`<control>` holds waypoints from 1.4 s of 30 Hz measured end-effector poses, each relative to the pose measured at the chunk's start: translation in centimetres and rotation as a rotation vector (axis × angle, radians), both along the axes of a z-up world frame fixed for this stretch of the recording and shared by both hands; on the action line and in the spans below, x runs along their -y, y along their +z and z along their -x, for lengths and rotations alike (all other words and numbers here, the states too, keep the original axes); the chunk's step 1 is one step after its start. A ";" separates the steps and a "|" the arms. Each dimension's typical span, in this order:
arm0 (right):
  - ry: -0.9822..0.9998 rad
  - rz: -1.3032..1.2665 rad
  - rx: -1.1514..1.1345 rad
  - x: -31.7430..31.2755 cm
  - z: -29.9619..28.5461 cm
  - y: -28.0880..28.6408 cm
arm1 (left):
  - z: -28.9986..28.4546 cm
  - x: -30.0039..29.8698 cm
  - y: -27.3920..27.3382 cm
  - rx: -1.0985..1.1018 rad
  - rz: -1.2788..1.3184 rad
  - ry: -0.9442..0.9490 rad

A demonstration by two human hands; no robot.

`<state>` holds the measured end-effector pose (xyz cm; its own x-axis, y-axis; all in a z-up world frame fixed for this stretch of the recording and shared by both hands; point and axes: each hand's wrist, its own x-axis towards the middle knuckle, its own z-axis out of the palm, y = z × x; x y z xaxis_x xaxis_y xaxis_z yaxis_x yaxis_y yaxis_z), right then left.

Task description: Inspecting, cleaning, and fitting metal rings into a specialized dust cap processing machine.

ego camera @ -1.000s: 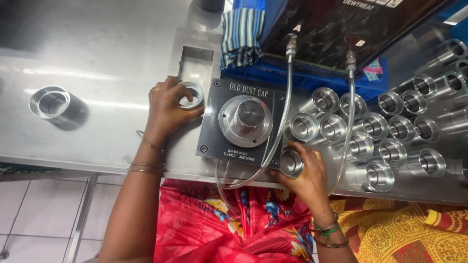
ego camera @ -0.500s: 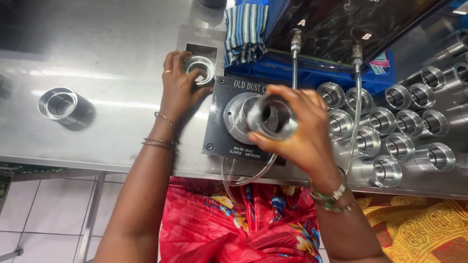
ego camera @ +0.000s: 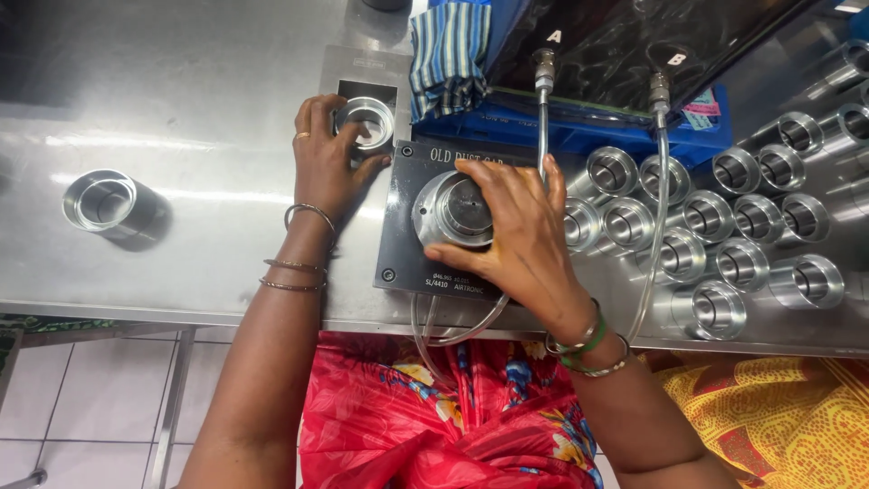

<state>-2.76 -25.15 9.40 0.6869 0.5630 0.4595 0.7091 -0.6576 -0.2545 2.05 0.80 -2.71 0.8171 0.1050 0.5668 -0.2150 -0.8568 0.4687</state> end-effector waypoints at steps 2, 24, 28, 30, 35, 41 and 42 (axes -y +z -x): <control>0.036 -0.060 0.014 1.6 0.2 -0.1 | 0.2 0.0 0.0 -0.021 -0.018 0.009; -0.334 -0.120 -0.135 10.9 4.8 -8.1 | 13.0 -12.8 -2.8 -0.142 -0.441 0.850; -0.355 -0.129 -0.170 10.7 4.8 -7.9 | 10.5 -4.4 3.1 0.061 0.025 0.582; -0.399 -0.118 -0.234 10.6 4.9 -7.7 | 9.4 2.6 6.5 0.084 0.399 -0.095; -0.434 -0.128 -0.289 10.4 5.2 -7.0 | 8.3 11.2 11.6 0.042 0.057 -0.246; -0.419 -0.135 -0.274 10.9 5.0 -7.4 | 7.0 8.5 12.5 -0.035 -0.093 -0.282; -0.414 -0.135 -0.274 10.8 5.0 -7.4 | 7.0 7.4 12.5 -0.055 -0.115 -0.295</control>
<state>-7.78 -35.97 1.98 0.9453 0.1658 0.2809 0.2911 -0.8176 -0.4968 -4.97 -6.57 9.76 0.8326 -0.2032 0.5152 -0.4389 -0.8094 0.3901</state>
